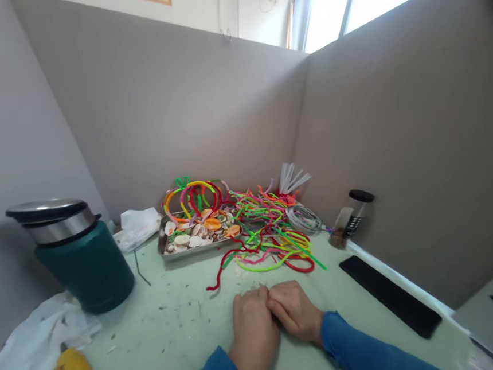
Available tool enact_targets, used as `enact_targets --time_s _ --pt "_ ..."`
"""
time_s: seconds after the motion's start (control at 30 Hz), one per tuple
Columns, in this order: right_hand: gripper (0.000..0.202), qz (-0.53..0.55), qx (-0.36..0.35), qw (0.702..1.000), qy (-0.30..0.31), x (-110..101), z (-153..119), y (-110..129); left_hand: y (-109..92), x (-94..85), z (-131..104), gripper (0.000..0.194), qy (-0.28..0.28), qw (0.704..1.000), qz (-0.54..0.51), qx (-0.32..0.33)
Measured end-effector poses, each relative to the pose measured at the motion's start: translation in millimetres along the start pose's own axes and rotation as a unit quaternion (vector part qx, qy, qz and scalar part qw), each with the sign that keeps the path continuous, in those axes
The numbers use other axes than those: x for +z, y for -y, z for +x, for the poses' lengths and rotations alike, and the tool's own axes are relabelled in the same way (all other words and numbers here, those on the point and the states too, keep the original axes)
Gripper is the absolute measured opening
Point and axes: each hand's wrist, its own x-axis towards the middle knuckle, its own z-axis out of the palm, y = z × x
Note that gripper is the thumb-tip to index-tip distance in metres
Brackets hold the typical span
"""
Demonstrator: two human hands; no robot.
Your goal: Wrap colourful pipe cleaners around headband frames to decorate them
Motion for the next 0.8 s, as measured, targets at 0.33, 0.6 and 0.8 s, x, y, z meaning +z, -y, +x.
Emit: enact_targets --time_s 0.33,0.6,0.8 --pt "0.034 -0.066 0.076 0.995 0.002 1 1 2 6 -1.8 12 0.025 0.027 0.996 0.054 0.062" --pt "0.034 -0.110 0.079 0.991 0.002 2 2 2 13 -3.3 8 0.021 0.011 0.994 0.056 0.088" --pt "0.031 -0.086 0.043 0.995 0.000 0 3 2 13 -3.2 7 0.024 0.017 0.994 0.058 0.092"
